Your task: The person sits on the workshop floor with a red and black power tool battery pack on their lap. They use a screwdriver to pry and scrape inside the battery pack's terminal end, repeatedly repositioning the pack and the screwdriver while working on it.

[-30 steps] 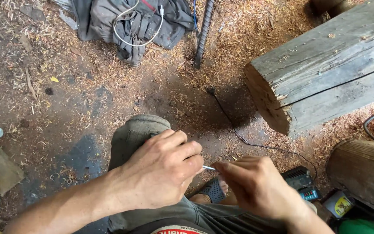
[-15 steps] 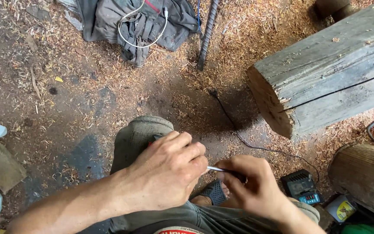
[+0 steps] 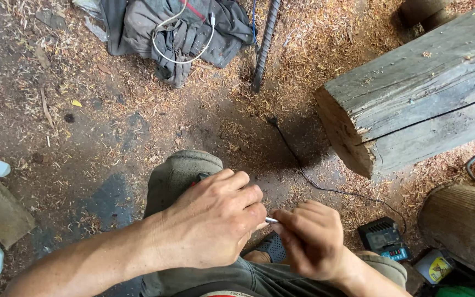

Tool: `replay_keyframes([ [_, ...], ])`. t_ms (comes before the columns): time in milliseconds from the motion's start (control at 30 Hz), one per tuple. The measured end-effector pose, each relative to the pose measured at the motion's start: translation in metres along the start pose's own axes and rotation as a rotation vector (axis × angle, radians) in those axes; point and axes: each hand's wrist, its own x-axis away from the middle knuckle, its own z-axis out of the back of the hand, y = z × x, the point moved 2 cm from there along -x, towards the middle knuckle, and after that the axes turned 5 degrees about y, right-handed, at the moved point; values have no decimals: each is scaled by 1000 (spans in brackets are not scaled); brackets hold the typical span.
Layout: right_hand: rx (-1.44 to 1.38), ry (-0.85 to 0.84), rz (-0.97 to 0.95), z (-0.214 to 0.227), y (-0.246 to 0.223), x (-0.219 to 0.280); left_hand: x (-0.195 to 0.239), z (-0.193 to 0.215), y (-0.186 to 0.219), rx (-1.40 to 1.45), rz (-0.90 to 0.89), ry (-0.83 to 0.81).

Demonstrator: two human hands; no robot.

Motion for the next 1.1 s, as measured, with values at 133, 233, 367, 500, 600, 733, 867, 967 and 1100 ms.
replay_keyframes([
  [133,391,99,397,-2,-7,-4,1,1,0,12,-18,16],
  [233,555,179,640,1,-8,-3,2,1,0,54,-1,4],
  [367,75,-170,142,21,7,-20,5,-5,1,34,12,-11],
  [500,-606,-739,-446,27,35,-20,7,-6,0,17,4,-12],
  [600,-629,-881,-579,28,32,-19,5,-2,2,46,8,4],
  [733,-76,-605,-139,25,-12,-19,4,-6,1,0,56,-122],
  [867,307,-295,-4,19,-18,-7,3,-3,2,2,45,-16],
  [967,354,-170,49,18,-16,-4,3,0,2,-4,37,18],
  [1100,323,-45,-18,21,-14,0,4,1,3,29,43,59],
])
